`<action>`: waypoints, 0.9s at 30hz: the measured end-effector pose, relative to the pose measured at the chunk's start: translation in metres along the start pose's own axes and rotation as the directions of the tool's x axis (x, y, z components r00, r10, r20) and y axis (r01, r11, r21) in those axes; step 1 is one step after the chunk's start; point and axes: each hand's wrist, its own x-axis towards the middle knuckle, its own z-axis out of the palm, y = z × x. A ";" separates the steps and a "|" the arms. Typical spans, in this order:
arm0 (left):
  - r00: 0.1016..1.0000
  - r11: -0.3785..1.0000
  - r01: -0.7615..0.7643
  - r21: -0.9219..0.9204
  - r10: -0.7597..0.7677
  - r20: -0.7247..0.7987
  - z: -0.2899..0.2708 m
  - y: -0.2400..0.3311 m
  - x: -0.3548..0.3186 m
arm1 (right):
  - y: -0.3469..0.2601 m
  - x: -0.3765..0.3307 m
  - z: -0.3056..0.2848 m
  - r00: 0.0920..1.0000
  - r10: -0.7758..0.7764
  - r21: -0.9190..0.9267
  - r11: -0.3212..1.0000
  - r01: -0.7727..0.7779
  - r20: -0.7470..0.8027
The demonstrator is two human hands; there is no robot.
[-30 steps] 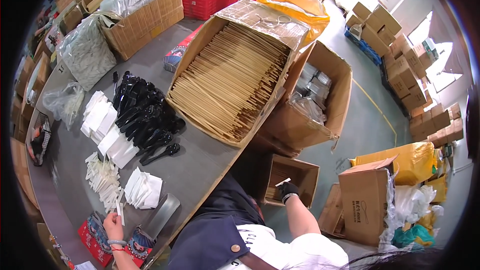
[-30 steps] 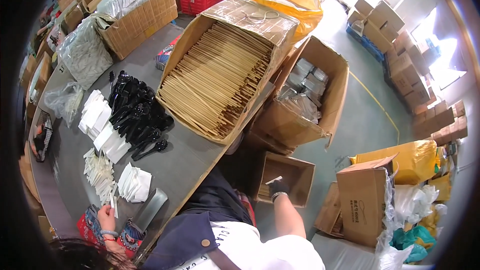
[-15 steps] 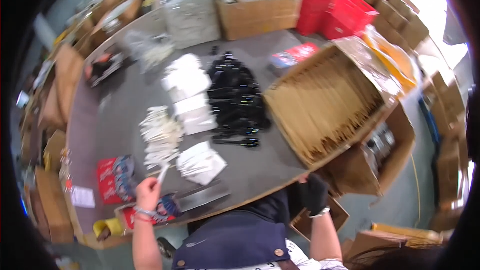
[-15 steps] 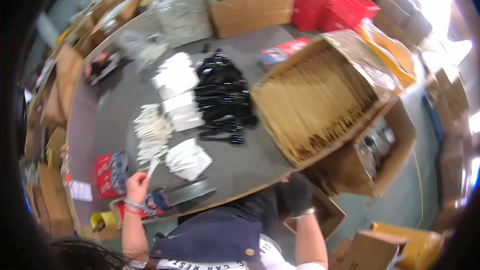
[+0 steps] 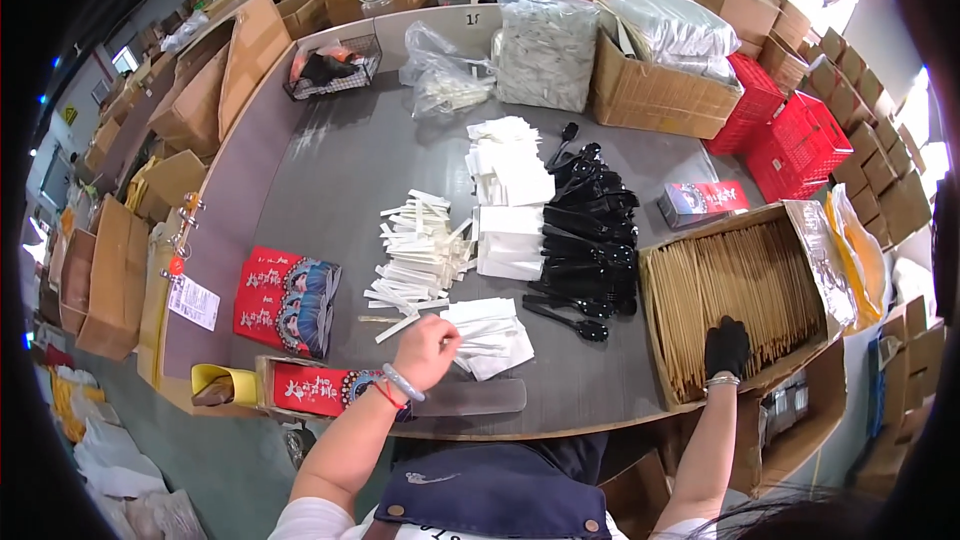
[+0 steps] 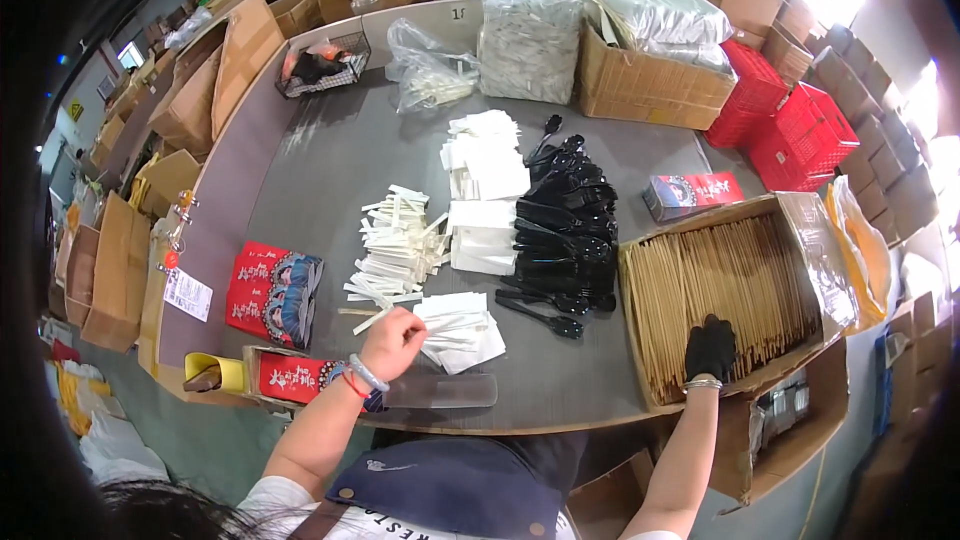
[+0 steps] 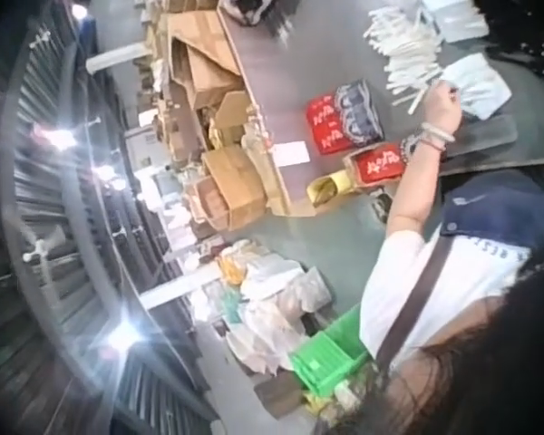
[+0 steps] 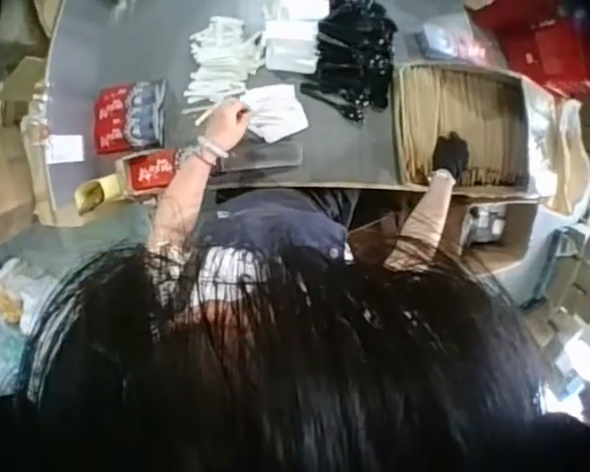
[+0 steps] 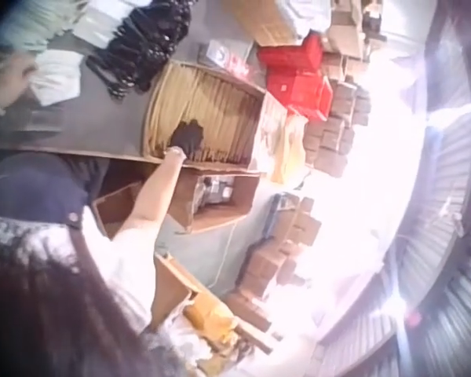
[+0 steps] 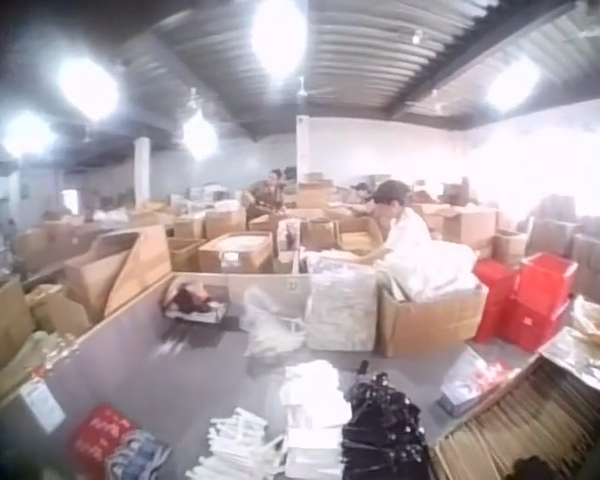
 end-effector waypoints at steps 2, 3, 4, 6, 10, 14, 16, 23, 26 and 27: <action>0.997 1.000 -0.026 0.008 0.026 0.066 0.015 0.001 -0.005 | -0.003 0.003 0.002 0.997 0.043 0.093 0.995 -0.049 0.061; 0.989 0.998 -0.059 0.013 0.057 0.135 0.022 0.002 -0.009 | -0.004 0.002 0.004 0.997 0.040 0.091 0.995 -0.046 0.063; 0.982 0.999 -0.039 0.034 0.032 0.184 0.028 0.004 -0.011 | -0.003 0.000 0.006 1.000 -0.016 0.110 0.994 0.018 -0.021; 0.990 0.993 -0.071 0.098 0.059 0.129 0.036 -0.006 -0.004 | -0.004 0.000 0.008 0.992 -0.072 0.122 0.989 0.084 -0.106; 0.996 0.988 -0.074 0.139 0.067 0.054 0.032 -0.019 0.014 | -0.006 0.006 0.004 0.998 -0.042 0.072 0.996 0.046 -0.056; 0.995 0.992 -0.043 0.119 0.032 0.091 0.027 -0.006 0.004 | -0.015 0.008 -0.002 0.997 0.060 0.016 0.998 -0.061 0.051; 0.991 0.979 -0.037 0.203 0.010 0.132 0.034 -0.002 -0.008 | -0.018 0.009 -0.005 0.997 0.059 0.000 0.998 -0.059 0.044; 0.988 0.966 0.032 0.256 -0.069 0.138 0.040 -0.003 -0.006 | -0.004 0.014 0.006 0.996 0.082 0.017 0.996 -0.082 0.026; 0.993 0.962 0.018 0.273 -0.048 0.104 0.035 -0.004 0.004 | 0.000 0.013 0.005 0.998 0.055 0.061 0.997 -0.057 0.035; 0.994 0.958 0.018 0.287 -0.048 0.098 0.033 -0.005 0.005 | 0.001 0.014 0.005 0.998 0.057 0.058 0.997 -0.059 0.032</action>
